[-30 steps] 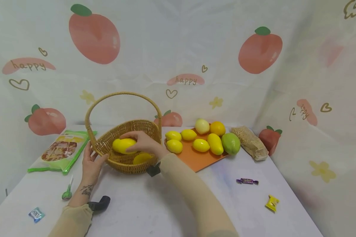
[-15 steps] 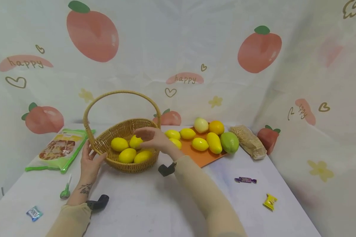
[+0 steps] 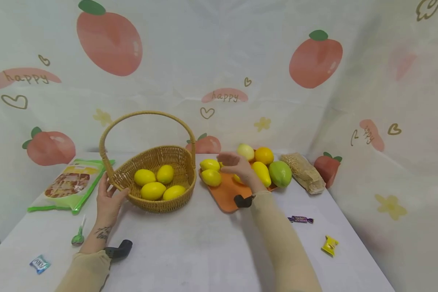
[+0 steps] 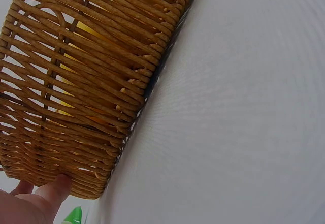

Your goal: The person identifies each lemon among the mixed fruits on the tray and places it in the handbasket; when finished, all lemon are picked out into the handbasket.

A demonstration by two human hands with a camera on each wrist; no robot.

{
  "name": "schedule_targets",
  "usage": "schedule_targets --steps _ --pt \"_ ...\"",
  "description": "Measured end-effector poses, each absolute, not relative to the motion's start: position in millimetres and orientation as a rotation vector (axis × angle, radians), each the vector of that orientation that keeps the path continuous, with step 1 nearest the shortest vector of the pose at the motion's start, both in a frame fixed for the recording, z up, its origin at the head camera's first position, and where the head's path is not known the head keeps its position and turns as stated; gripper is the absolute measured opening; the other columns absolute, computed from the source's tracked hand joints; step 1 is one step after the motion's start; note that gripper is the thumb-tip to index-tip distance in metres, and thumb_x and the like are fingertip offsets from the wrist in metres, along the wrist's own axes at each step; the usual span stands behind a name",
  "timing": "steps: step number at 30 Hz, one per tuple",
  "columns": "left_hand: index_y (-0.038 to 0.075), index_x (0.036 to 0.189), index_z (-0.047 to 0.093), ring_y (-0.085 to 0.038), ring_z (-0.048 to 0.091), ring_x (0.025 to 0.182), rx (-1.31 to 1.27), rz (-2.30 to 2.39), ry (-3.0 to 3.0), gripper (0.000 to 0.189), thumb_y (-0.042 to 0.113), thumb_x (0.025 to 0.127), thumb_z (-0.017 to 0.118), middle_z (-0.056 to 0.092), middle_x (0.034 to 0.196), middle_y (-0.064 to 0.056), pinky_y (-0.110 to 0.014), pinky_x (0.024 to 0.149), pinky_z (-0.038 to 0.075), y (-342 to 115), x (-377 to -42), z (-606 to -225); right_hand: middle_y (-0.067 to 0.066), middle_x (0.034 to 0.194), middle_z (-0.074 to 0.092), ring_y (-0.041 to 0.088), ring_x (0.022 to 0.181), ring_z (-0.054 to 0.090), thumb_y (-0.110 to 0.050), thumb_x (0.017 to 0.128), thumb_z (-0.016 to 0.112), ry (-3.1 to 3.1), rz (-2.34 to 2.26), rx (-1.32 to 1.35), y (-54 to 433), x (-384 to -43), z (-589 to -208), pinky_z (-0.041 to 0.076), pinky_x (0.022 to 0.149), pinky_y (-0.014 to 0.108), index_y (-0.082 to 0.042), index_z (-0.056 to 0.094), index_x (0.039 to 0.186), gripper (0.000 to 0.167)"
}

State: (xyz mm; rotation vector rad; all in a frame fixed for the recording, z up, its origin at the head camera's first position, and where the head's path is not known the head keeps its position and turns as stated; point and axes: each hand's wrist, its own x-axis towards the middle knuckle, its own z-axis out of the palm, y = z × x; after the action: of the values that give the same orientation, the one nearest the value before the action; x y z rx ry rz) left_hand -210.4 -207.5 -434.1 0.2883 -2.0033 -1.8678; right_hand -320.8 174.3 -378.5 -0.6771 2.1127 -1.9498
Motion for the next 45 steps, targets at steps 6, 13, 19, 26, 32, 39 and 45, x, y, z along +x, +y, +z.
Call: schedule_targets --steps 6,13,19,26,32,39,45 --pt "0.023 0.149 0.017 -0.034 0.027 0.132 0.272 -1.881 -1.983 0.081 -0.003 0.083 0.058 0.024 0.146 -0.013 0.001 0.072 0.04 -208 -211 -435 0.023 0.134 0.046 0.036 0.127 0.038 -0.001 0.084 0.061 2.228 -1.968 -0.433 213 -325 -391 0.046 0.093 0.021 0.004 0.044 0.132 0.051" --pt "0.026 0.149 0.017 -0.033 0.027 0.134 0.284 -1.883 -1.992 0.082 -0.002 0.084 0.058 0.023 0.147 -0.011 0.001 0.072 0.04 -209 -212 -436 0.028 0.137 0.039 0.037 0.131 0.031 0.003 0.084 0.059 2.332 -1.853 -0.357 232 -329 -405 0.023 0.113 0.045 0.007 0.043 0.132 0.05" --pt "0.026 0.149 0.016 -0.033 0.027 0.134 0.286 -1.884 -1.989 0.082 -0.002 0.084 0.058 0.023 0.146 -0.012 0.001 0.072 0.04 -209 -212 -436 0.022 0.135 0.047 0.031 0.128 0.038 -0.003 0.081 0.066 2.51 -1.629 -0.29 227 -332 -415 0.031 0.109 0.045 0.003 0.048 0.13 0.052" --pt "0.023 0.149 0.017 -0.034 0.027 0.132 0.273 -1.888 -1.974 0.082 -0.004 0.083 0.058 0.024 0.145 -0.013 0.001 0.072 0.041 -210 -212 -437 0.017 0.136 0.047 0.03 0.128 0.036 -0.005 0.081 0.067 2.572 -1.57 -0.196 217 -331 -420 0.028 0.11 0.044 -0.001 0.051 0.128 0.05" --pt "0.022 0.149 0.017 -0.035 0.027 0.133 0.271 -1.884 -1.985 0.081 -0.003 0.083 0.058 0.023 0.146 -0.013 0.001 0.072 0.04 -209 -212 -436 0.016 0.138 0.045 0.029 0.128 0.035 -0.005 0.08 0.069 2.557 -1.582 -0.154 216 -336 -428 0.025 0.112 0.044 -0.002 0.05 0.13 0.054" --pt "0.022 0.149 0.017 -0.036 0.027 0.133 0.266 -1.887 -1.979 0.081 -0.004 0.083 0.058 0.023 0.146 -0.014 0.001 0.072 0.041 -208 -211 -435 0.015 0.144 0.038 0.03 0.131 0.03 -0.005 0.079 0.07 2.48 -1.637 -0.073 213 -337 -434 0.022 0.112 0.046 -0.005 0.044 0.136 0.062" --pt "0.024 0.149 0.016 -0.034 0.026 0.134 0.278 -1.875 -2.008 0.081 -0.001 0.084 0.058 0.022 0.147 -0.012 0.0 0.073 0.041 -209 -211 -435 0.013 0.144 0.036 0.029 0.129 0.031 -0.01 0.079 0.071 2.432 -1.691 -0.036 213 -335 -437 0.025 0.111 0.045 -0.007 0.044 0.136 0.064"
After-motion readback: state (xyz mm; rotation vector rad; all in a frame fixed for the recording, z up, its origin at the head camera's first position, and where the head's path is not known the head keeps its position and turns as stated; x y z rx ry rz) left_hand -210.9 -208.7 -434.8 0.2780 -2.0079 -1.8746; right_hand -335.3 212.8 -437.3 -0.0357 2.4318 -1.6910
